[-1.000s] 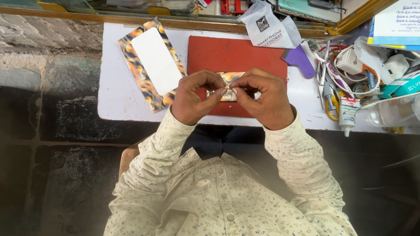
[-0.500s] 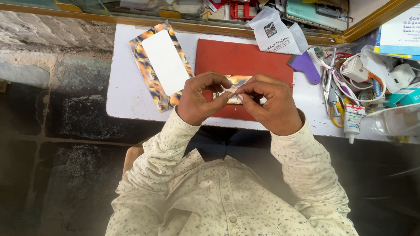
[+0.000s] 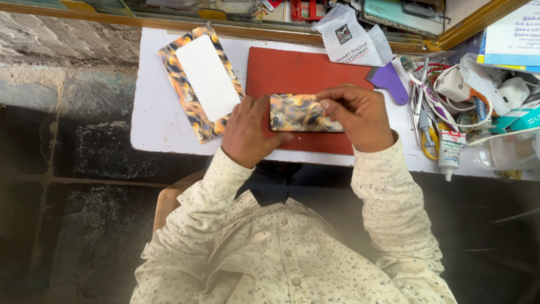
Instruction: The person peels a printed decorative skin from its white backing sheet and aligns it onto the back of a phone case on the work mat, pressing it into place. They then lean back in a chair and smooth and press the skin edges over the case resting on their lap.
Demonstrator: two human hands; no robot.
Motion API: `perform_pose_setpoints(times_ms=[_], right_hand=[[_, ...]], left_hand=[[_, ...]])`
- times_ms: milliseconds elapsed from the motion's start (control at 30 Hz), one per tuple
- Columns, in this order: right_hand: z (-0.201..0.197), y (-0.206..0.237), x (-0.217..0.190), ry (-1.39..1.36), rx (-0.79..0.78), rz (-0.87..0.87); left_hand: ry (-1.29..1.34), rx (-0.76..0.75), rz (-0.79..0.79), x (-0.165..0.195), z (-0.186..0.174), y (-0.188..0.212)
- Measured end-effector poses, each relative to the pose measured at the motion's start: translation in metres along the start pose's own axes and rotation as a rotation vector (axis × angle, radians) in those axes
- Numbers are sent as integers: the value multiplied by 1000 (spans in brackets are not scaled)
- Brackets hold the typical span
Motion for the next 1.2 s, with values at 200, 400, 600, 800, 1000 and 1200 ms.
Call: perform_pose_setpoints(times_ms=[200, 400, 600, 800, 1000, 1200], right_hand=[[-24, 13, 49, 45, 261, -56], [-19, 35, 72, -39, 403, -129], [-11, 37, 74, -54, 488, -138], [-17, 37, 76, -107, 577, -175], [-38, 22, 52, -227, 618, -254], [-38, -17, 9, -35, 439, -294]], left_hand=[[-173, -117, -207, -5, 25, -5], [-100, 44, -176, -7, 34, -12], [90, 78, -176, -11, 49, -21], [1133, -78, -52, 0, 90, -54], [1255, -338, 53, -3, 82, -117], [1125, -546, 88, 12, 76, -142]])
Point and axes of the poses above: each hand's wrist, its own y-axis away from the middle knuckle, its own z-axis out of the palm, x = y × z, the point moved 3 cm from there along -y, towards the middle knuckle, and after that the axes turned 14 degrees about -z, right-handed, at the moved point
